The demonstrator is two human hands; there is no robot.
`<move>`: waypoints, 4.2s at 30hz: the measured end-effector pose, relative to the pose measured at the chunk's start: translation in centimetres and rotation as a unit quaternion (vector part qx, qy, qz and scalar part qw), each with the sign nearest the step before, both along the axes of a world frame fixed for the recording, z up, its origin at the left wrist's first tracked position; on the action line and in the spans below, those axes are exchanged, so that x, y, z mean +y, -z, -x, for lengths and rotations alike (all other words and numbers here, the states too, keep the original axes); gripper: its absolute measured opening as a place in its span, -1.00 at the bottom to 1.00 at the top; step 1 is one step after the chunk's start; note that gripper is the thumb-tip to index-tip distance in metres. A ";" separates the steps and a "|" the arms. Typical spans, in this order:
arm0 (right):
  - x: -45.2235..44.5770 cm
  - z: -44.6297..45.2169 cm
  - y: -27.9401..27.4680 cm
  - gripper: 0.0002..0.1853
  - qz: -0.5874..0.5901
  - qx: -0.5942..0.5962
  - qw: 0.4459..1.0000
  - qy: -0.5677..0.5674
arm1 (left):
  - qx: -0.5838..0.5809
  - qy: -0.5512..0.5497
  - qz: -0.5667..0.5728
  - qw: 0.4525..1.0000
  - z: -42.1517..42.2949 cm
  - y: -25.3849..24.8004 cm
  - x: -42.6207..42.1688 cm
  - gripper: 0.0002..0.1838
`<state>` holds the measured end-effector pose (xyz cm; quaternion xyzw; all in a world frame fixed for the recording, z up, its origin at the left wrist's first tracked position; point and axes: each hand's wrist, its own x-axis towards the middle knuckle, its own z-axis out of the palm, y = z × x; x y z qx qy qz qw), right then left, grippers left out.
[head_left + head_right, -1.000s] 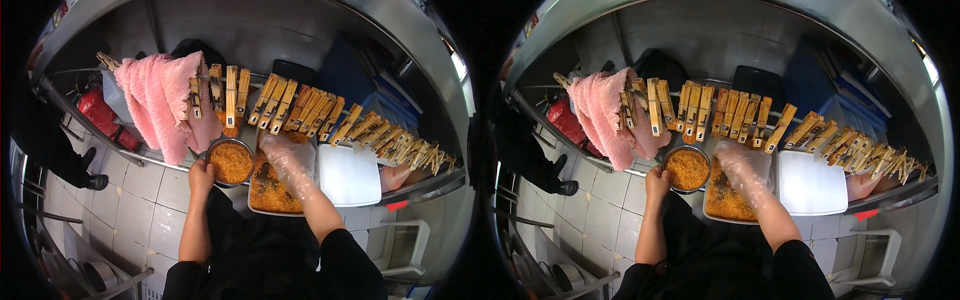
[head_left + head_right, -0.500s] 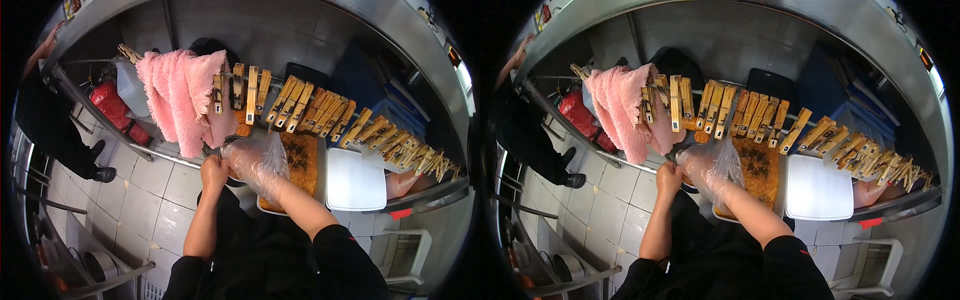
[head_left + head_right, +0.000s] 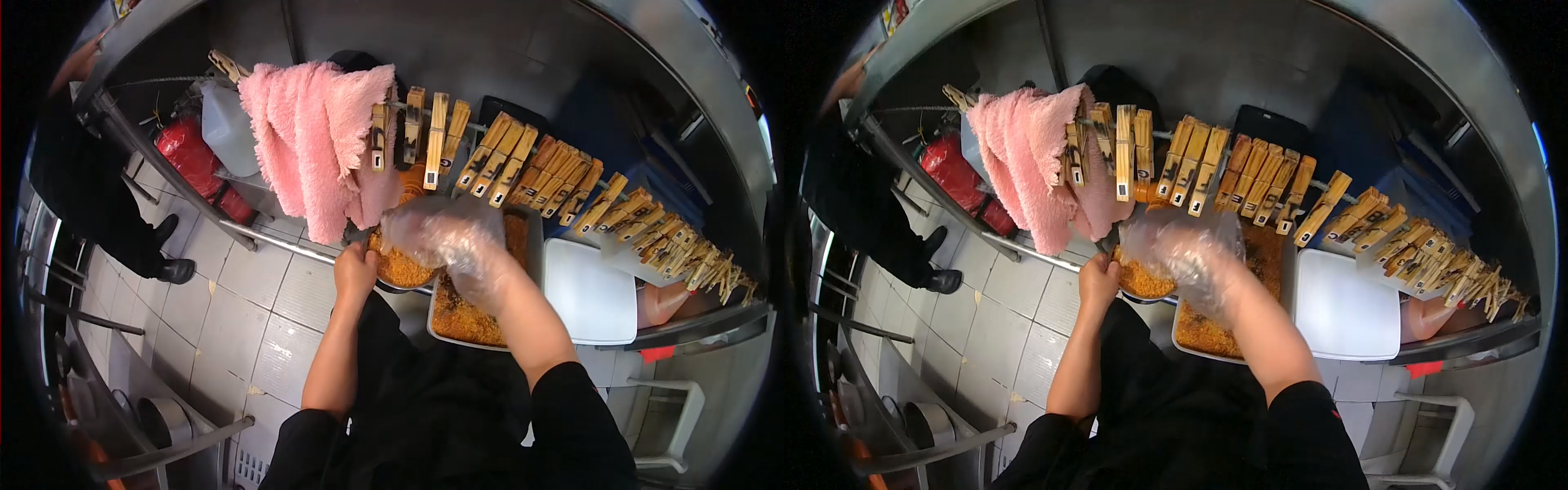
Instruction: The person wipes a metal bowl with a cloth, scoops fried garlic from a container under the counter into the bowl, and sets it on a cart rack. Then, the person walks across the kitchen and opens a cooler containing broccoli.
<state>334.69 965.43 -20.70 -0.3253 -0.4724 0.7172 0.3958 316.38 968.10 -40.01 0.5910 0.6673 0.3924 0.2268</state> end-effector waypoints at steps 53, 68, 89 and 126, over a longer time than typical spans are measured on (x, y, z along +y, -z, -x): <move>3.8 1.0 12.0 -0.71 -0.122 -0.186 0.970 0.100 | -0.079 0.014 0.018 0.997 0.4 -1.8 0.3 -0.77; 2.3 1.6 10.4 -0.72 -0.379 -0.451 0.776 0.225 | -0.057 0.008 -0.036 0.998 0.8 -2.0 0.0 -0.76; -15.6 -20.1 10.4 -0.38 -0.020 0.306 0.844 0.440 | -0.089 0.122 0.026 0.988 -3.4 -13.8 -1.3 -0.85; -1.8 -15.5 15.6 -0.72 -0.196 -0.459 0.781 0.375 | -0.180 0.306 -0.094 0.930 -15.8 -9.6 -2.1 -0.62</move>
